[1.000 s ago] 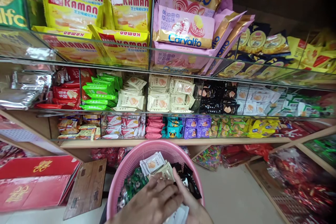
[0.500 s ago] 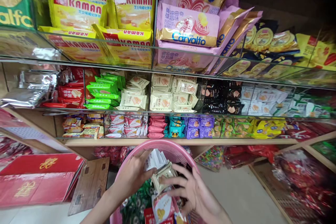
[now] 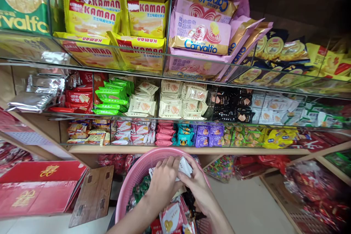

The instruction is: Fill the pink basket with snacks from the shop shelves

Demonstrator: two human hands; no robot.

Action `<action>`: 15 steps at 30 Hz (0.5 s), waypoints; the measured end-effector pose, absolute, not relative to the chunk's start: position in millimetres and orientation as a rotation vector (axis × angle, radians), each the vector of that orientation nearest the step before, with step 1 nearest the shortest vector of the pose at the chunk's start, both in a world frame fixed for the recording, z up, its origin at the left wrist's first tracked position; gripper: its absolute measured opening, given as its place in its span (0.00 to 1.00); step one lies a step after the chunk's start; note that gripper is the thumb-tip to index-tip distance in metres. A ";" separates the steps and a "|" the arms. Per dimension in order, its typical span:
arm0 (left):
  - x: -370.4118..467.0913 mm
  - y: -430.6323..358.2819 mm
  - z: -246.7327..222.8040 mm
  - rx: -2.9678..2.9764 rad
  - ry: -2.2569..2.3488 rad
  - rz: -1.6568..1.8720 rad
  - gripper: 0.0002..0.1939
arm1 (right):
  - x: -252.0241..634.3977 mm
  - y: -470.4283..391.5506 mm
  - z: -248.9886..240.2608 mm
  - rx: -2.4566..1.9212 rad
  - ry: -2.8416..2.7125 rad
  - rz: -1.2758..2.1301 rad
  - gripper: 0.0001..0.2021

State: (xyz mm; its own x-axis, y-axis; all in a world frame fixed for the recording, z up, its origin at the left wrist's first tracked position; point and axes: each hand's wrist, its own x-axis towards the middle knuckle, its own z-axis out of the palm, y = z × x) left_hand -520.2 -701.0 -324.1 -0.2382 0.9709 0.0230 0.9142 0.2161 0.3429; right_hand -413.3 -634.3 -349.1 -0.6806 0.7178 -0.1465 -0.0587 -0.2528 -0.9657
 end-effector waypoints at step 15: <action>-589.7 -745.4 -374.3 1.664 2.507 0.987 0.20 | -403.1 -558.5 -378.6 -1.009 -2.119 1.187 0.34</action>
